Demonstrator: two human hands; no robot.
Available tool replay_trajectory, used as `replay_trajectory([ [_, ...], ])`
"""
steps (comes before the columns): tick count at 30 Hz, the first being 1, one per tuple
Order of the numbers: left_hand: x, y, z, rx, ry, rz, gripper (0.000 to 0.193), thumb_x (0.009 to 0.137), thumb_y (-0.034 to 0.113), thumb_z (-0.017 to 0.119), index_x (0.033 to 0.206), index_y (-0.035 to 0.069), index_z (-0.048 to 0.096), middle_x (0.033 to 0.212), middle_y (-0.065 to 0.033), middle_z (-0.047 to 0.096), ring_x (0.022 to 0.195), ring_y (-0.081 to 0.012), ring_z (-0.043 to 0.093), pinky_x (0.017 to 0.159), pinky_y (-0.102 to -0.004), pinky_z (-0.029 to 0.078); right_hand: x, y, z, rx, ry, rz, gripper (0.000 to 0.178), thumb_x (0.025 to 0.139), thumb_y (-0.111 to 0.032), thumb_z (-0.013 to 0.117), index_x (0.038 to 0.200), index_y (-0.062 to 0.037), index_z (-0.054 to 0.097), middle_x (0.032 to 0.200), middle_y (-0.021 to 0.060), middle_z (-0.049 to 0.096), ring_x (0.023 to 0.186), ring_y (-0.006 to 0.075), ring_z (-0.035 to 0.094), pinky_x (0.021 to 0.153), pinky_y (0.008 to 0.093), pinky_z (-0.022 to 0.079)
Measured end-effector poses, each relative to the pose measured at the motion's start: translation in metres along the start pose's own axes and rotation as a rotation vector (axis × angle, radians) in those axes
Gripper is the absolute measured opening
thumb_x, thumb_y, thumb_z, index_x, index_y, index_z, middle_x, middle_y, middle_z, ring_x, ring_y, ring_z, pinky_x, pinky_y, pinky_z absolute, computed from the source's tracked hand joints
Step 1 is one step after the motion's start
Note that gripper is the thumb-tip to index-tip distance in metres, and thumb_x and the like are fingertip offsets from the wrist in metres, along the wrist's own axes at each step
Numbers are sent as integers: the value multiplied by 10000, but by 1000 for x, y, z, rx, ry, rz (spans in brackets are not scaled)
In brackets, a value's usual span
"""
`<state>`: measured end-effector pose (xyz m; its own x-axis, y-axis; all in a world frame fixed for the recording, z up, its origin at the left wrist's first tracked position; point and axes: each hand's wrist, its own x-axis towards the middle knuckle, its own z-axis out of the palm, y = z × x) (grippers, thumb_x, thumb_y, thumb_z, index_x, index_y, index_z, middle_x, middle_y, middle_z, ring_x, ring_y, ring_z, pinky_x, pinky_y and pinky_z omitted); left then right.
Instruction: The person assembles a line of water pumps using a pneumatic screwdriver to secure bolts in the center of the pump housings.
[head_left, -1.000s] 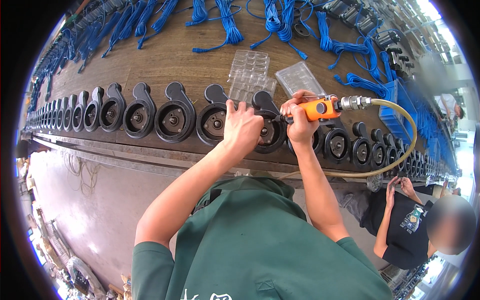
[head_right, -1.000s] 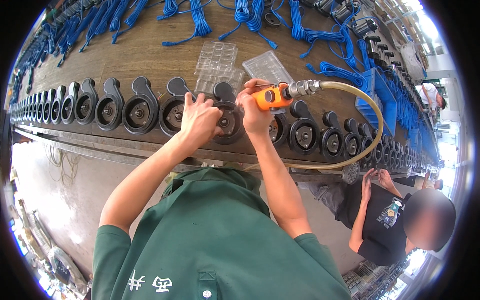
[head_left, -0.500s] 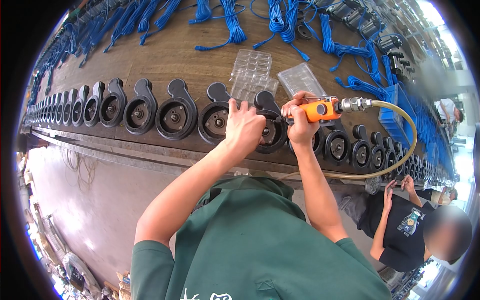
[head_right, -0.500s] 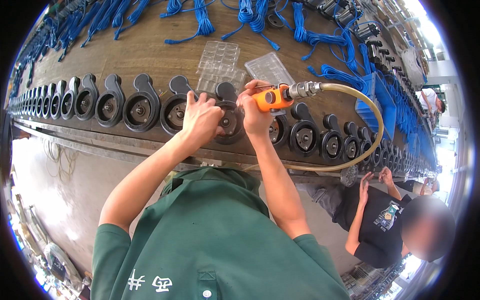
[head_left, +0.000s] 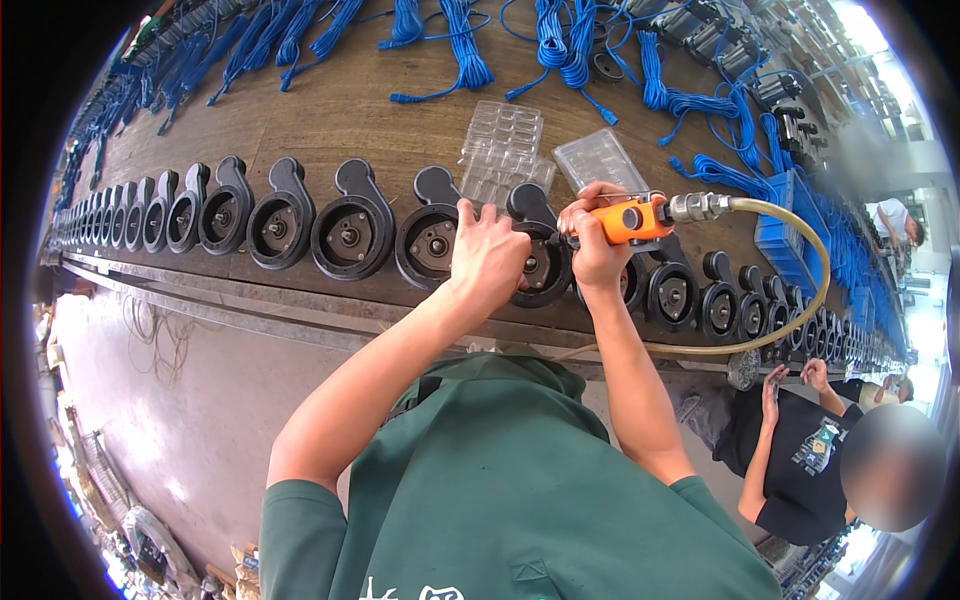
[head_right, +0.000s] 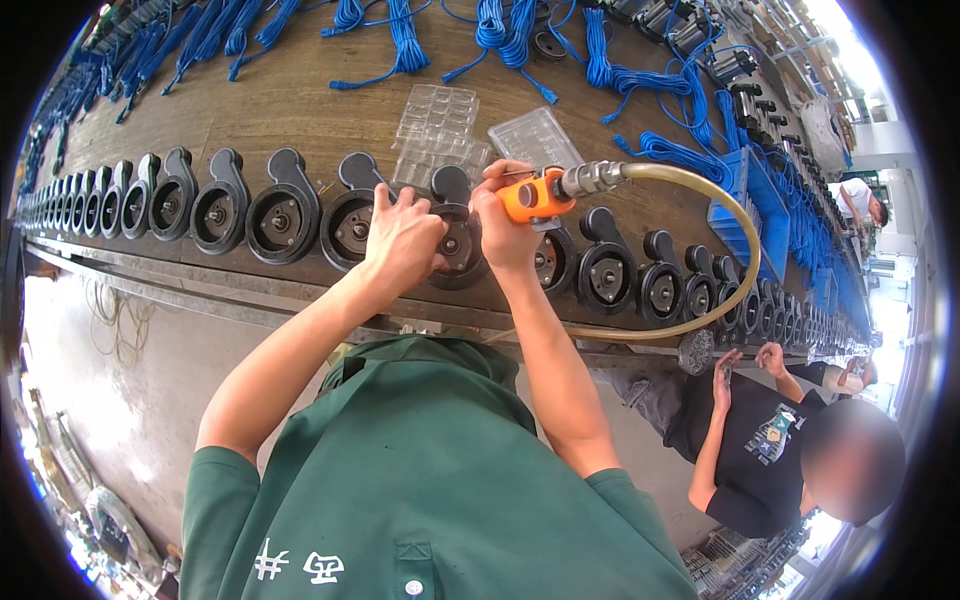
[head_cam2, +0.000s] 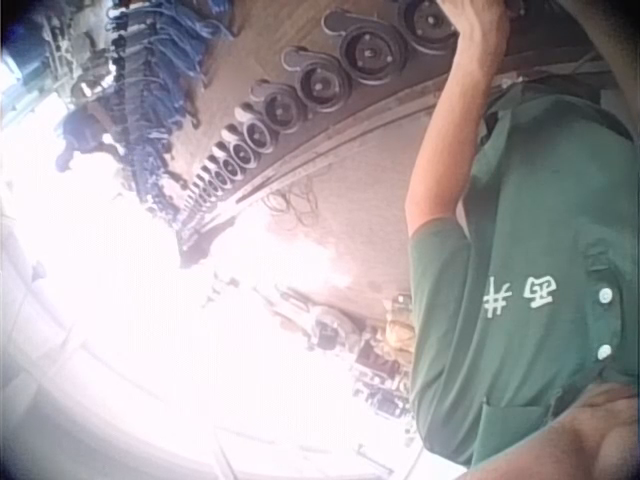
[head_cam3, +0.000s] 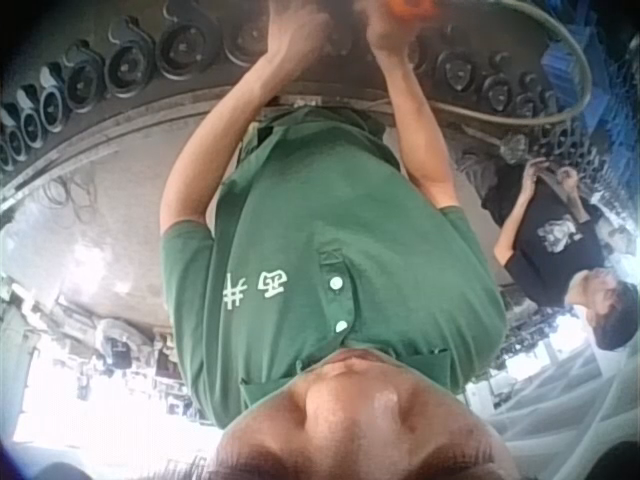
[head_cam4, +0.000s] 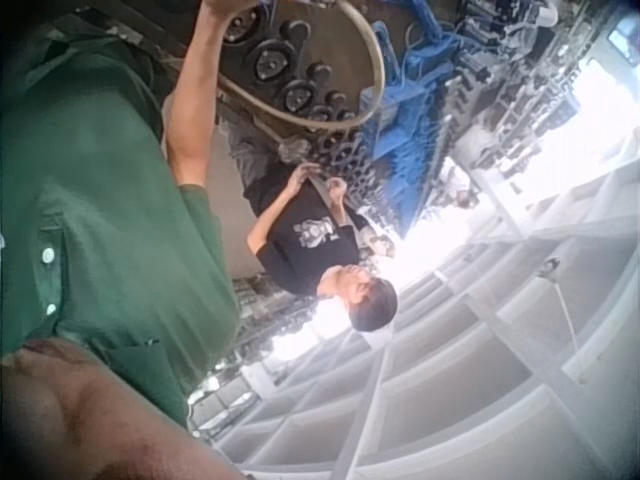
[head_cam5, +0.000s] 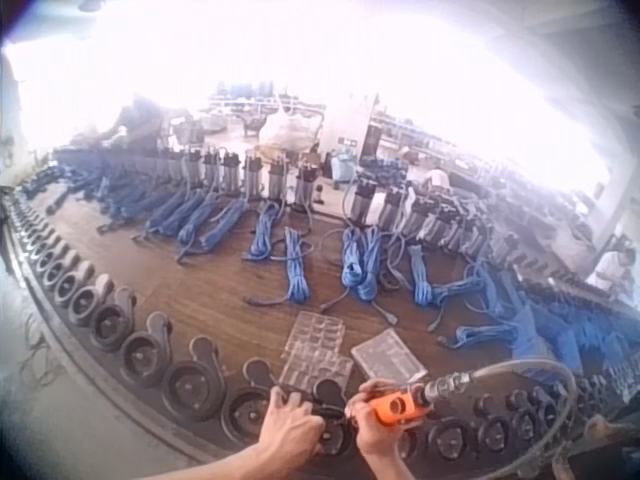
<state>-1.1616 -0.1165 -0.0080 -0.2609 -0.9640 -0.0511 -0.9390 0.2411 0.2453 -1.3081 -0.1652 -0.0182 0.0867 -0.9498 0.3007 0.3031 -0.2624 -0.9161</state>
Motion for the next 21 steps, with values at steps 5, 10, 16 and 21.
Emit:
replay_trajectory([
  [5,-1,1,0,9,1,6,310,616,347,841,803,112,765,907,-108,695,1038,-281,578,998,-532,311,-1,3,1,-6,-82,21,201,841,14,544,1035,-2,498,749,51,564,645,125,556,628,271,484],
  [10,-2,2,-1,24,-1,0,307,631,349,839,809,111,762,913,-104,697,1039,-281,580,998,-532,321,3,15,3,-5,-115,12,242,779,73,630,1000,18,547,882,67,620,704,97,600,634,244,509],
  [16,-2,2,1,35,21,-12,320,625,355,845,814,110,762,897,-95,700,1031,-280,589,1000,-528,327,3,12,6,-144,-127,-59,260,771,69,615,1021,26,558,864,68,629,702,91,607,623,231,498],
  [21,-1,3,-4,64,-65,-30,310,647,372,833,820,128,752,950,-84,678,1069,-280,567,979,-523,353,-18,-15,3,-123,-110,-43,240,844,3,495,1082,29,484,718,63,530,618,126,507,625,288,470],
])
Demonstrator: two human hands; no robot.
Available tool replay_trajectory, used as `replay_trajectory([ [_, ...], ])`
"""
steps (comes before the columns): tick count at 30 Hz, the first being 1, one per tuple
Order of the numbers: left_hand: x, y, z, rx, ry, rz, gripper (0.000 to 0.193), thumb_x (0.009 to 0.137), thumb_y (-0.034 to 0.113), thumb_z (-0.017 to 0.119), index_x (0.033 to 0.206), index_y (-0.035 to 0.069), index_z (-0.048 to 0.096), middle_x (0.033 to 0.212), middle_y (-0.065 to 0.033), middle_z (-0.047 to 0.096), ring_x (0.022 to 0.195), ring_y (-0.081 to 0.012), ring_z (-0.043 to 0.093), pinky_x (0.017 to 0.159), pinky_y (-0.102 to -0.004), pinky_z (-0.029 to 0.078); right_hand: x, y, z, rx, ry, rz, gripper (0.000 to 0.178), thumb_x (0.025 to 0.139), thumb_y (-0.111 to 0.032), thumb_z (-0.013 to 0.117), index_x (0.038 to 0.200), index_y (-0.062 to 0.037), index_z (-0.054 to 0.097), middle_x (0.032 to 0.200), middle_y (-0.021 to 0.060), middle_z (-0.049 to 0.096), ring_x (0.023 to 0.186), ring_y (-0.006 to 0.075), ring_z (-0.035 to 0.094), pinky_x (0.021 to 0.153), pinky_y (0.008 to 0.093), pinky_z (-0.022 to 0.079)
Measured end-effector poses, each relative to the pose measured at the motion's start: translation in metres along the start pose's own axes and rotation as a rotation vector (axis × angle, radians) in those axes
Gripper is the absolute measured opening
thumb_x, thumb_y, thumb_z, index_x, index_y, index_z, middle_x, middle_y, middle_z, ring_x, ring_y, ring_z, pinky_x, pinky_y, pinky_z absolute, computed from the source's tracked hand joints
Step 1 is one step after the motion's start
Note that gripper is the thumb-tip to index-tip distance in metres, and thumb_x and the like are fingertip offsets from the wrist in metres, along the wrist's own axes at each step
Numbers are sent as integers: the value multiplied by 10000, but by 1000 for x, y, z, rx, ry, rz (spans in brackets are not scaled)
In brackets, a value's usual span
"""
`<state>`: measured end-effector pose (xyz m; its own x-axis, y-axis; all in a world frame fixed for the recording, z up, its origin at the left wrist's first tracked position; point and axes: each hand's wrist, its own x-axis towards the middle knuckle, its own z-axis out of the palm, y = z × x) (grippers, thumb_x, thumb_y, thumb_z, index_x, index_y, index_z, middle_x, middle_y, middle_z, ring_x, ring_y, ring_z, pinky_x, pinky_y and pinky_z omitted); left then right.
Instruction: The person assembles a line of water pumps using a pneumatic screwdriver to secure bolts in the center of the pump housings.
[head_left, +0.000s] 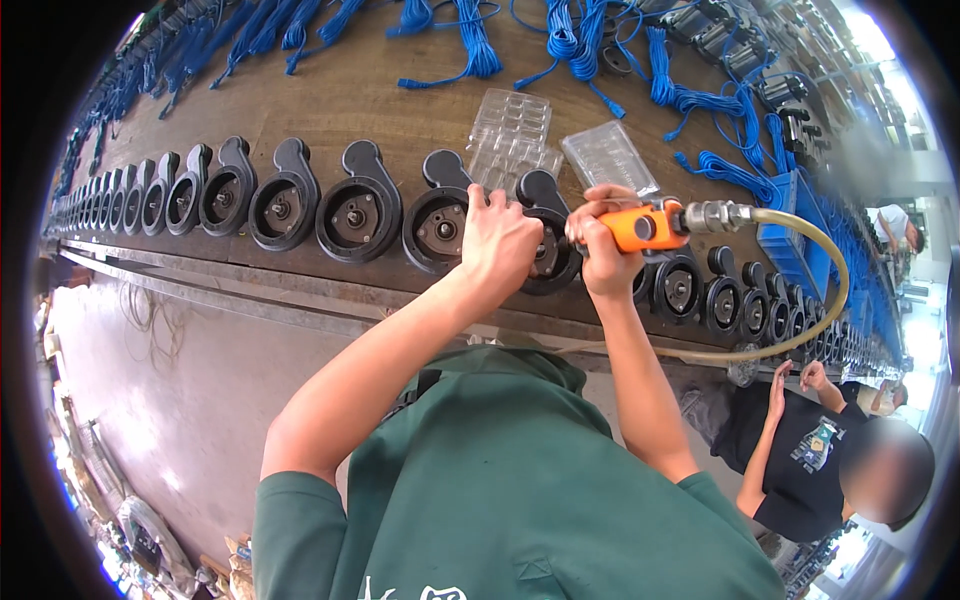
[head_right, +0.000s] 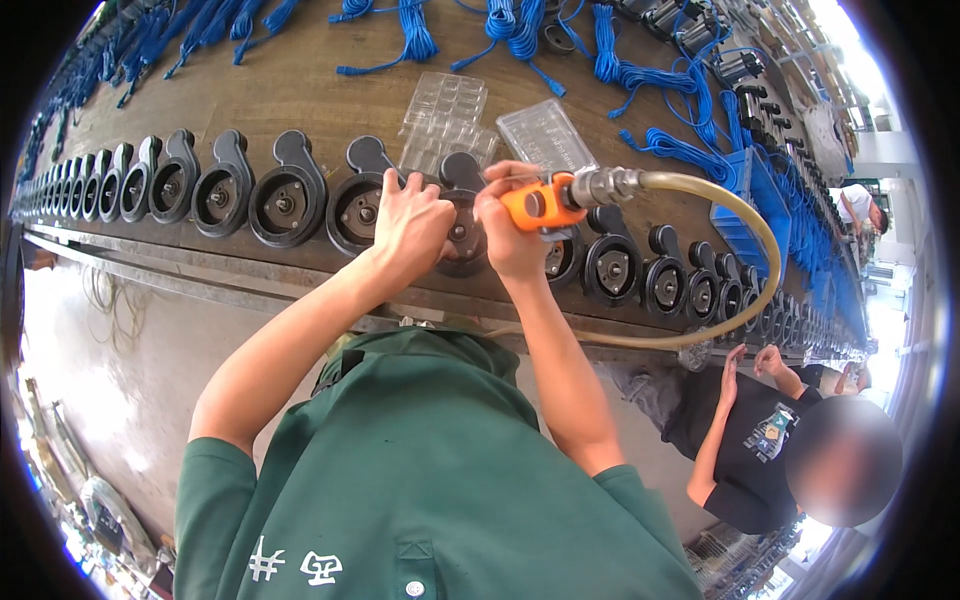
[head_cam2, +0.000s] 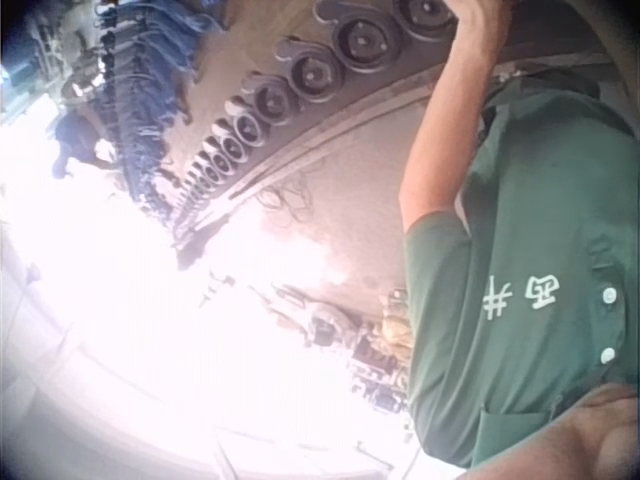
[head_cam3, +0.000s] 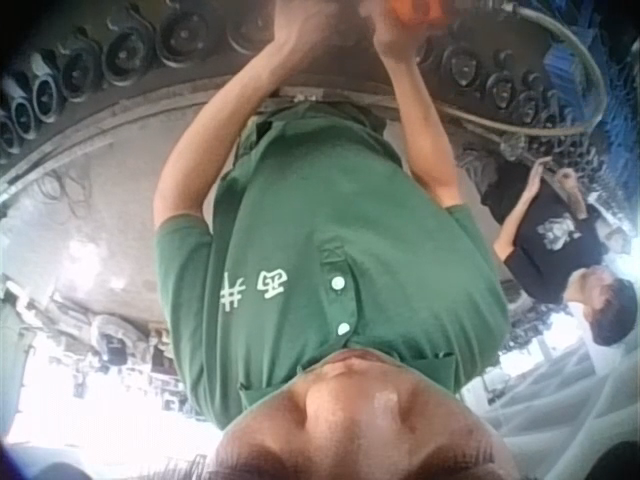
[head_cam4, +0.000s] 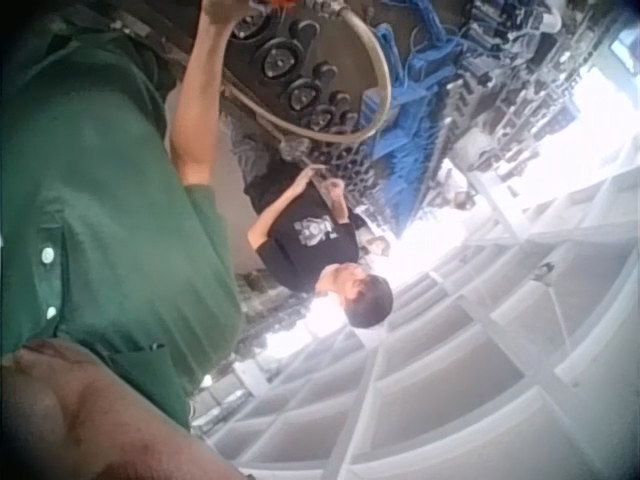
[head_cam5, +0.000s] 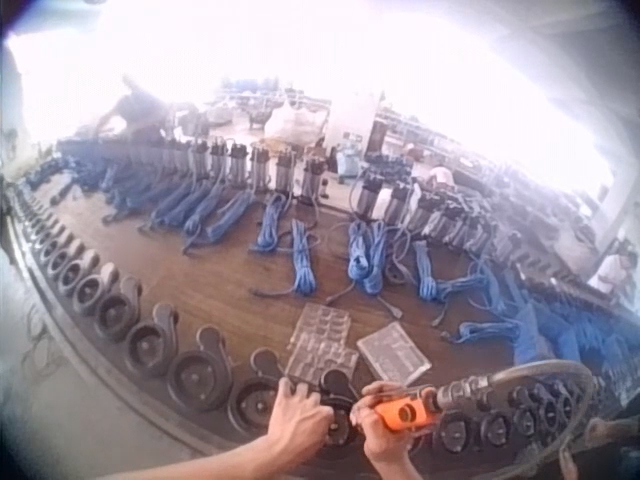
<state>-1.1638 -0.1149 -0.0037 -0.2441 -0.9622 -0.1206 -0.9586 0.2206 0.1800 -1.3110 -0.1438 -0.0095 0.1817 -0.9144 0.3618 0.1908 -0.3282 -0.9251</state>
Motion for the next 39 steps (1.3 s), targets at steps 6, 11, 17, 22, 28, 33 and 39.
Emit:
replay_trajectory([
  [6,-1,-1,1,-1,53,24,302,637,346,836,828,122,772,888,-102,713,1034,-276,596,996,-520,317,-24,-7,-6,107,69,107,240,830,7,473,1070,18,479,700,52,503,587,123,475,606,301,465],
  [11,2,-1,2,-14,31,29,306,637,345,833,836,121,776,898,-109,715,1040,-283,595,997,-538,309,-27,-8,-5,134,115,124,233,831,1,474,1063,18,481,698,47,501,583,121,471,603,301,464],
  [17,4,-3,6,-28,24,44,310,618,332,840,808,102,757,886,-97,695,1046,-297,586,998,-566,324,-27,-5,-5,142,68,125,218,832,11,474,1051,7,477,702,44,501,583,119,468,602,298,463],
  [22,3,-4,6,-34,47,34,313,600,324,844,786,93,744,883,-83,685,1044,-300,583,991,-562,338,-35,-5,-2,35,-38,71,209,825,12,500,1030,-11,467,713,44,507,605,122,487,618,296,468],
  [28,1,-5,4,-84,48,8,309,580,303,844,792,100,747,887,-63,690,1027,-300,588,975,-524,352,-42,-5,0,-33,-106,61,211,834,-15,534,1034,-19,467,743,45,523,659,130,519,647,283,476],
  [33,4,-2,3,-53,24,-40,292,604,280,828,820,100,752,949,-63,699,1041,-296,579,957,-496,365,-39,1,1,-72,-89,1,248,838,-29,526,1078,-9,469,747,39,525,645,120,508,643,276,469],
  [39,-52,6,8,-607,548,-172,156,795,149,712,926,63,710,935,-96,655,972,-306,569,871,-403,448,-25,-19,7,89,-5,59,250,810,-10,503,1058,7,473,723,49,510,613,132,499,624,305,470],
])
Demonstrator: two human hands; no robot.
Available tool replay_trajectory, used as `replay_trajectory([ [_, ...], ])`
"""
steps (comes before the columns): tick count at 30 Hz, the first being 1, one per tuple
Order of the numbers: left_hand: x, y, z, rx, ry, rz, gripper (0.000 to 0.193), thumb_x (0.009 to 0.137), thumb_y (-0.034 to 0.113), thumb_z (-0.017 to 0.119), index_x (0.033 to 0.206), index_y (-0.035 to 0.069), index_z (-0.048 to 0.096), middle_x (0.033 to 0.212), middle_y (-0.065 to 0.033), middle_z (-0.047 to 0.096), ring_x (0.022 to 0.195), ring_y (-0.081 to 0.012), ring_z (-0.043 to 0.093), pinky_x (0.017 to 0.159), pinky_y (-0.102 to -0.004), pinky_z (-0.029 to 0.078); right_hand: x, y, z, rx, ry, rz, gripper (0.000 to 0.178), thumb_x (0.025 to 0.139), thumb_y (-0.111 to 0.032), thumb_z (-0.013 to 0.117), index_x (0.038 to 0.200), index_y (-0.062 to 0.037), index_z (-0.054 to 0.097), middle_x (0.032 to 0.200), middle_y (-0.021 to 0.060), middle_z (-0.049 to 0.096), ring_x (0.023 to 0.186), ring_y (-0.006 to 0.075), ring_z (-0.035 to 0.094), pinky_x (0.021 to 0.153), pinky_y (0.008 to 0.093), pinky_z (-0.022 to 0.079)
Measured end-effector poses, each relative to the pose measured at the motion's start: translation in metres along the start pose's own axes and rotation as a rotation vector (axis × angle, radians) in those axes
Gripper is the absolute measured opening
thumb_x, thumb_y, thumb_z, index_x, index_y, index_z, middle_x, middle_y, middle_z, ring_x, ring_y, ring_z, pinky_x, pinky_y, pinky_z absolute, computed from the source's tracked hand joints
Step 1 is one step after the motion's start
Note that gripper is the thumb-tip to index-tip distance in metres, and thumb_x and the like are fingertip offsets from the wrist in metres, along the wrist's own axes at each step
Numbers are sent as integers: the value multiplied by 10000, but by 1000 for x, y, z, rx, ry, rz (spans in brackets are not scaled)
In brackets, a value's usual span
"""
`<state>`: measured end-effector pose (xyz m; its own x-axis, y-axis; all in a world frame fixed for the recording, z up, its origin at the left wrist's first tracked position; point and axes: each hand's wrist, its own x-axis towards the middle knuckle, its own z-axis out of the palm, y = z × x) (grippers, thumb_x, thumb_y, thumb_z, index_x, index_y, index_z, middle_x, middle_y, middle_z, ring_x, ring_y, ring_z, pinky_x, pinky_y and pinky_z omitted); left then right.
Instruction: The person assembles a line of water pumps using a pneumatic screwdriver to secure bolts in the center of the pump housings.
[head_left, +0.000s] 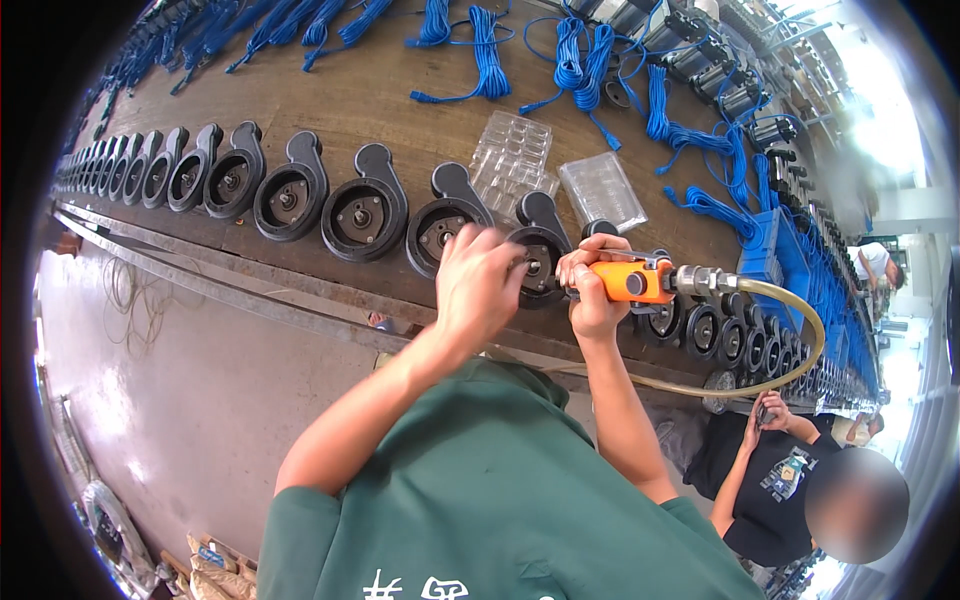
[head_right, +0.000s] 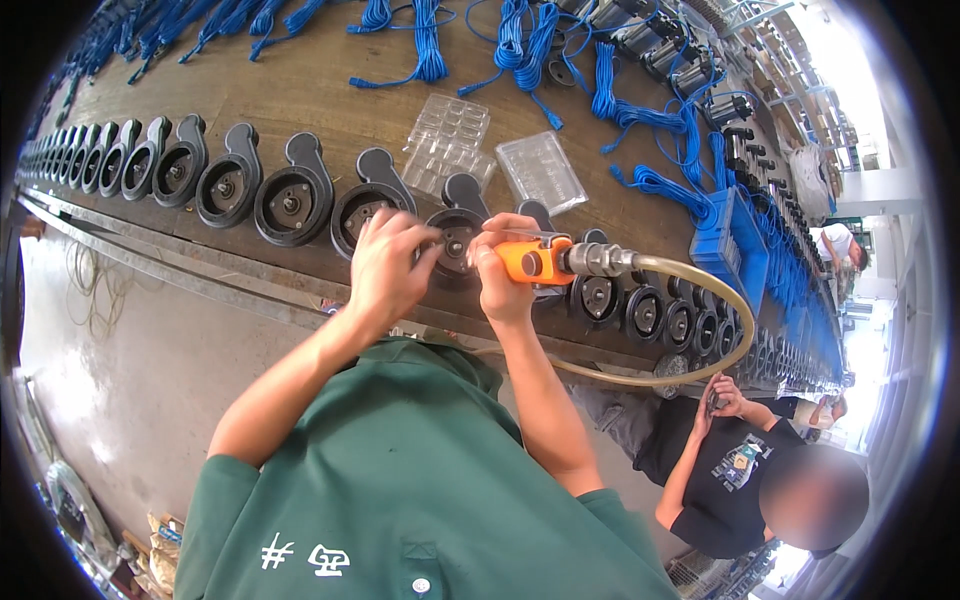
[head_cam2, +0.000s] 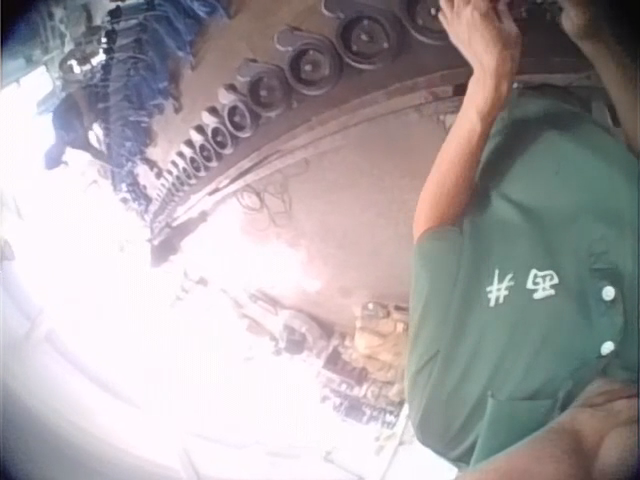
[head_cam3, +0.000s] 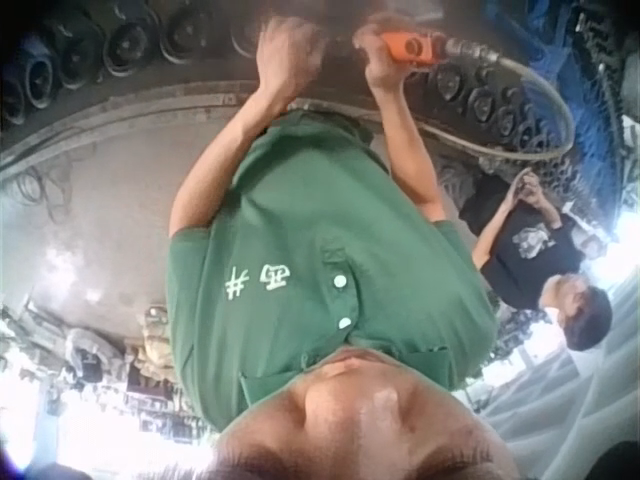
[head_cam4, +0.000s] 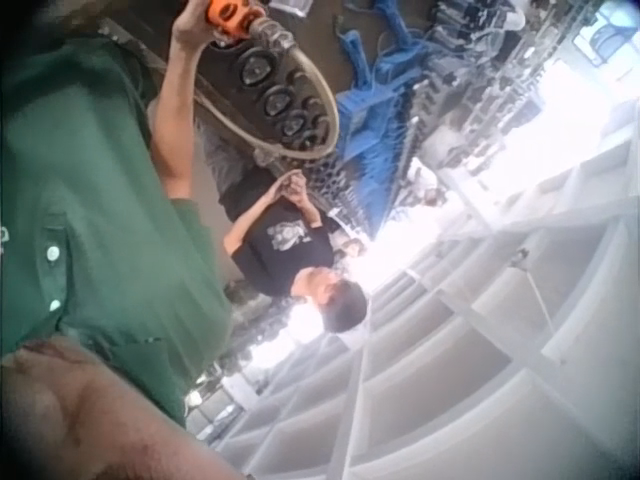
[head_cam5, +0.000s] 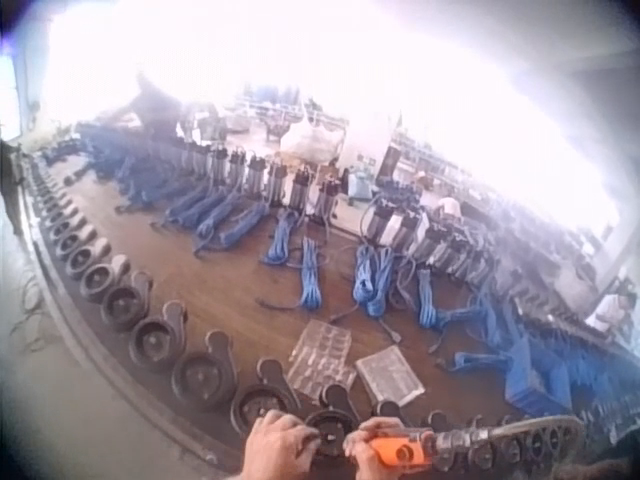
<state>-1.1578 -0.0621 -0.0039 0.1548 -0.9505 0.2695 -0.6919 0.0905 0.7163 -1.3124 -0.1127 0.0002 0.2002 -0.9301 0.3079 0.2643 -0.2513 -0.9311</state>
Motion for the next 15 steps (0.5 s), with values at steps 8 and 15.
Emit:
replay_trajectory([
  [8,-48,-22,46,-668,-227,-876,575,863,332,702,1201,-85,498,919,-141,619,777,-180,592,666,-332,500,20,23,25,157,-2,55,243,832,7,496,1074,13,475,716,49,519,609,127,491,636,307,468],
  [15,-35,-26,81,-554,-75,-782,392,832,231,640,1005,-111,560,815,-192,633,702,-236,614,616,-366,500,23,32,26,132,-65,63,230,833,20,495,1062,3,474,715,46,518,607,124,488,637,303,469],
])
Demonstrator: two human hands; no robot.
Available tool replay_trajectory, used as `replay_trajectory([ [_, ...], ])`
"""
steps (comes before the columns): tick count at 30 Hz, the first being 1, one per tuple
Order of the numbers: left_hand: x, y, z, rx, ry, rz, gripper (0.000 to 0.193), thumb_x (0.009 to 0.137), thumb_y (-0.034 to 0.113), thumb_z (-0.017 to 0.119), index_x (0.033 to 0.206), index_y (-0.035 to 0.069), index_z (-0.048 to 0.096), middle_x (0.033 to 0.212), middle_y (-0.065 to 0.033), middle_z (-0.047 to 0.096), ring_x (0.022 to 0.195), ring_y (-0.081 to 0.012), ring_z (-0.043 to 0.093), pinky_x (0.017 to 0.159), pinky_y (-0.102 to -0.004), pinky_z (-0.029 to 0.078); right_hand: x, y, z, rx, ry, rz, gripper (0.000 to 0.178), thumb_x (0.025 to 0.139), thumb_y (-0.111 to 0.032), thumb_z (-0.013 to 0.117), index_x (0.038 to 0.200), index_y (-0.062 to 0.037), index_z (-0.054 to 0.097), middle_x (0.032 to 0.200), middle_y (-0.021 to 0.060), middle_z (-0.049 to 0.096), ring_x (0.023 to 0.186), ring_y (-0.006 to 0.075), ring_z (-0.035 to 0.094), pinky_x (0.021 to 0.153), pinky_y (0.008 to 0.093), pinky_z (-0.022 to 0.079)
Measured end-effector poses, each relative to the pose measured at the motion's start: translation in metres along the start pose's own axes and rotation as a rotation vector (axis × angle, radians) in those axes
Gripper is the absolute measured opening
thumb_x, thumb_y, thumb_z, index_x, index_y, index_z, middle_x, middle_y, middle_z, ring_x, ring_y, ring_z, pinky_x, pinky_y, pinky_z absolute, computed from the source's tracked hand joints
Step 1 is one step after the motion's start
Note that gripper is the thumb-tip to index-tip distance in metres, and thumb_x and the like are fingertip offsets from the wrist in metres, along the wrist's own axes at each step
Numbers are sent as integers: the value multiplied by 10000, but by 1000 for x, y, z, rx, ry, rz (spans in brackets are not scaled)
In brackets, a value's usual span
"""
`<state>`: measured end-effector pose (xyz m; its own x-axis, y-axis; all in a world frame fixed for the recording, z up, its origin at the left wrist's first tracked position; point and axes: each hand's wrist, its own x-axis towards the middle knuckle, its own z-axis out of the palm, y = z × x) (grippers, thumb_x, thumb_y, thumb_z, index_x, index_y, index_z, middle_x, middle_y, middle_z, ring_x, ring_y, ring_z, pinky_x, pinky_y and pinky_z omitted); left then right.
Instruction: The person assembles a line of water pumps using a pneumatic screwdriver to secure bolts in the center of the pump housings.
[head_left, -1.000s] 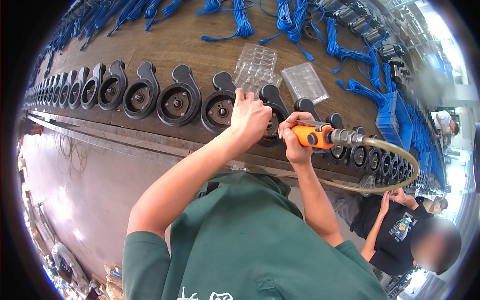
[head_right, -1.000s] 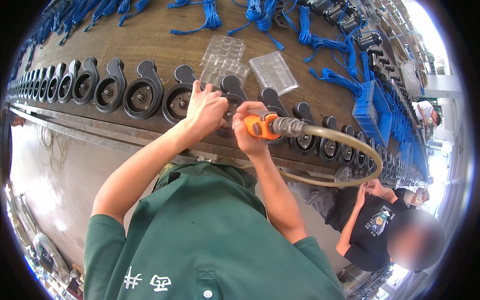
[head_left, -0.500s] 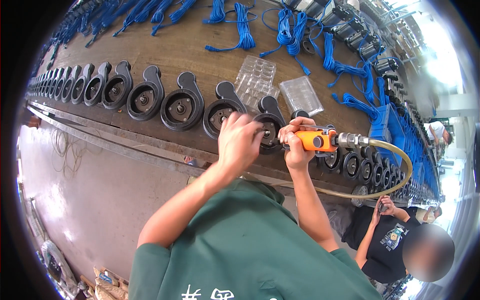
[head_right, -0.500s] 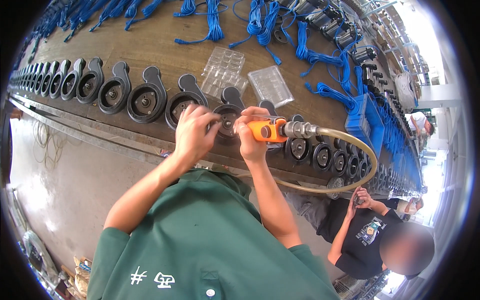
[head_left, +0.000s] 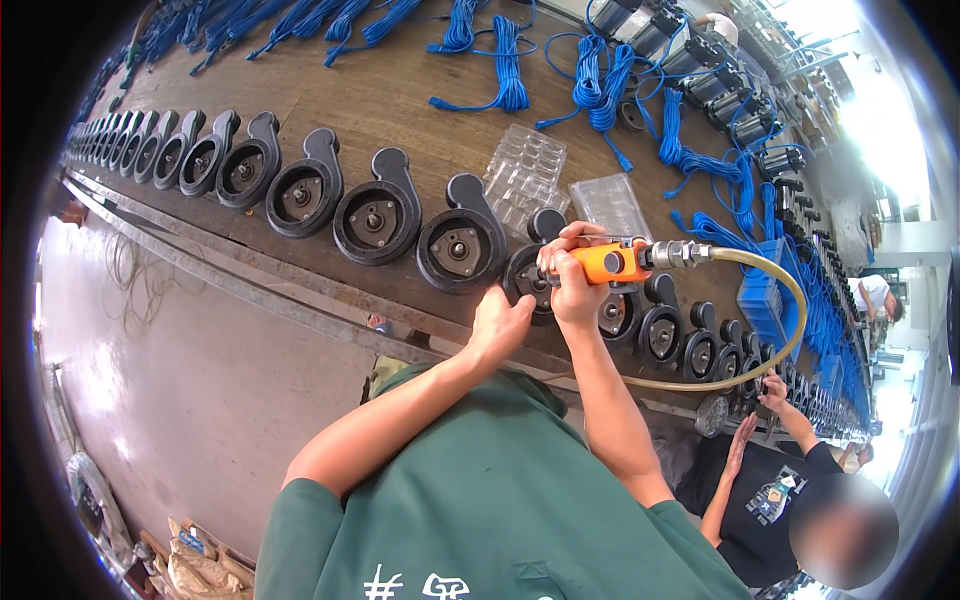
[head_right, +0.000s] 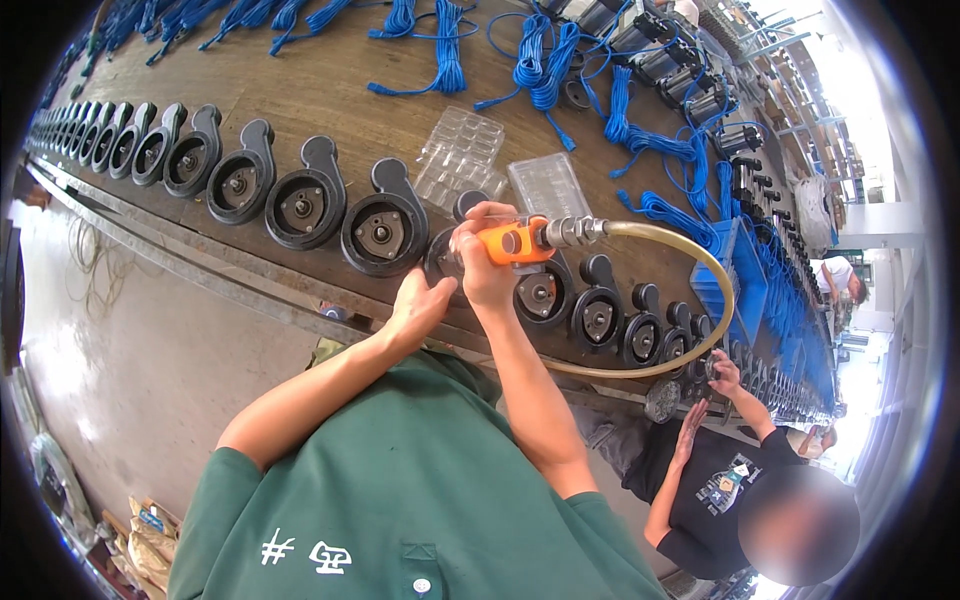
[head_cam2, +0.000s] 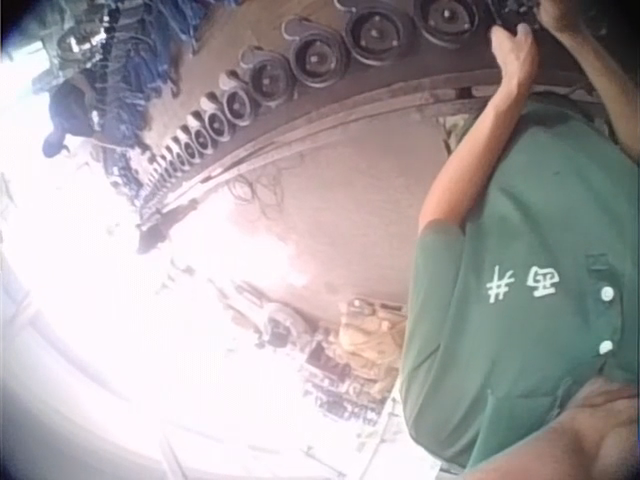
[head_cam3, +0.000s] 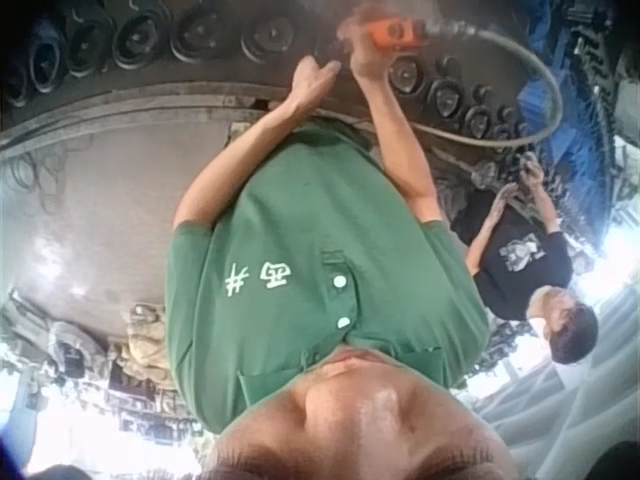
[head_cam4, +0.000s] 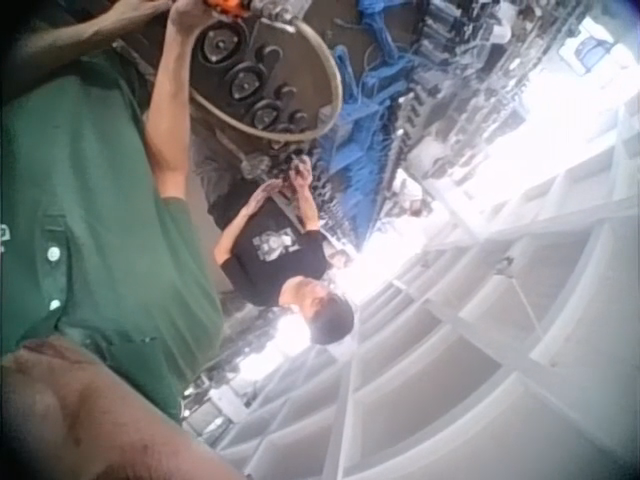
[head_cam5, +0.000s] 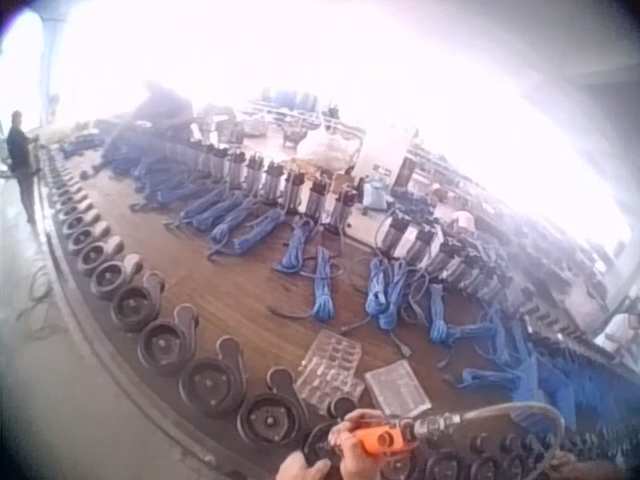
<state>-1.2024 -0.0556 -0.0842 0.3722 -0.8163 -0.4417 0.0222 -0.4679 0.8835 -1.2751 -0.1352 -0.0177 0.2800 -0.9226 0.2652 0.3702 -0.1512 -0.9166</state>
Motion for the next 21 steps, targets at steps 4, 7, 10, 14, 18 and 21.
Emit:
replay_trajectory([
  [4,6,-1,6,-21,-34,-147,420,823,217,592,1078,-115,557,947,-307,627,926,-399,621,810,-438,488,0,-2,3,-65,-37,31,227,830,2,515,1054,-8,476,715,40,518,622,126,504,634,286,463],
  [7,-2,13,2,-52,-19,-123,436,816,211,576,1103,-116,554,1014,-358,624,1021,-470,621,891,-465,481,0,-1,3,-111,-64,53,216,831,-10,526,1041,-15,474,717,35,517,636,128,517,634,272,458],
  [10,-5,18,-1,-96,-21,-103,435,815,206,573,1104,-118,552,1016,-356,626,1023,-462,624,891,-461,482,1,-2,5,-149,-100,82,198,835,-13,528,1022,-24,463,732,33,519,653,127,523,636,263,455],
  [14,-9,29,-4,-112,-16,-99,442,818,211,571,1115,-115,549,1038,-355,624,1038,-453,623,904,-456,478,3,-2,8,-144,-109,101,197,843,-31,532,1024,-24,457,746,33,523,668,124,528,638,263,458],
  [18,-3,23,-2,5,-9,-137,453,818,219,574,1122,-116,545,1058,-361,616,1052,-456,617,912,-466,478,3,1,6,-199,-130,77,215,843,-35,531,1046,-12,465,737,30,521,654,119,524,627,264,459],
  [21,-5,21,-1,-8,17,-111,459,817,225,578,1121,-118,544,1059,-366,614,1056,-461,615,914,-472,480,2,1,8,-204,-151,56,235,841,-36,534,1065,-2,470,728,29,519,644,115,521,616,265,459],
])
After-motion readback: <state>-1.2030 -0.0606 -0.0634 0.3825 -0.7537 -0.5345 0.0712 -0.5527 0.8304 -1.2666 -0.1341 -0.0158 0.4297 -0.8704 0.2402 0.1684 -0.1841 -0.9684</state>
